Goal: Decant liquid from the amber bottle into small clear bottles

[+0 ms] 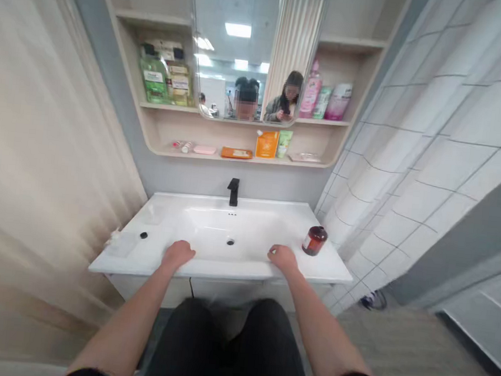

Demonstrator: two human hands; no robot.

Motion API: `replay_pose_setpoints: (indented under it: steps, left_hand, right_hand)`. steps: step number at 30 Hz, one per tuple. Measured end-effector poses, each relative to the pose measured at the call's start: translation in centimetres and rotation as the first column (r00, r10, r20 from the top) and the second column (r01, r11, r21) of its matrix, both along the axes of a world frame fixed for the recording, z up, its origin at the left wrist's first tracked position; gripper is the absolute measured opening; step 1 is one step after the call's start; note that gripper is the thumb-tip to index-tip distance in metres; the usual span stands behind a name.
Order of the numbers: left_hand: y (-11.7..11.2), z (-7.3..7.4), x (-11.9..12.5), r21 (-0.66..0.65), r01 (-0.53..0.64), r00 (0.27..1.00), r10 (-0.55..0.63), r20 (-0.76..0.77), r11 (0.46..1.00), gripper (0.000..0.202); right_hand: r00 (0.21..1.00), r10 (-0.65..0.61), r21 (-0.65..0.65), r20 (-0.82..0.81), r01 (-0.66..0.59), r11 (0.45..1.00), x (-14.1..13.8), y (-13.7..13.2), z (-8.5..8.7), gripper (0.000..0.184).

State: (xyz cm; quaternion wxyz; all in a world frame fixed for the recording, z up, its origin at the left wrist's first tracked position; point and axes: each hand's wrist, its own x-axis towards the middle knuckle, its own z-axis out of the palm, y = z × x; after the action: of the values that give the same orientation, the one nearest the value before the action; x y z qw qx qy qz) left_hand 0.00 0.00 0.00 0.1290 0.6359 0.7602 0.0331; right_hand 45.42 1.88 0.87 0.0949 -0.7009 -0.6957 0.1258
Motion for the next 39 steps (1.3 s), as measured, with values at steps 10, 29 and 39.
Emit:
replay_pose_setpoints:
  steps: [10, 29, 39]
  left_hand:
    - [0.14, -0.34, -0.17, 0.031, -0.04, 0.998, 0.038, 0.054, 0.999, 0.029]
    - [-0.05, -0.12, -0.18, 0.017, 0.012, 0.999, -0.012, 0.042, 1.0, 0.026]
    - [-0.06, 0.32, 0.03, -0.002, 0.02, 1.0, -0.02, -0.004, 1.0, 0.032]
  right_hand:
    - [1.0, -0.02, 0.025, -0.007, 0.02, 0.999, 0.05, 0.13, -0.36, 0.028]
    - [1.0, -0.02, 0.032, -0.003, 0.02, 0.999, -0.01, -0.31, 0.06, 0.024]
    - [1.0, -0.018, 0.021, 0.009, 0.018, 1.0, -0.04, -0.28, 0.16, 0.025]
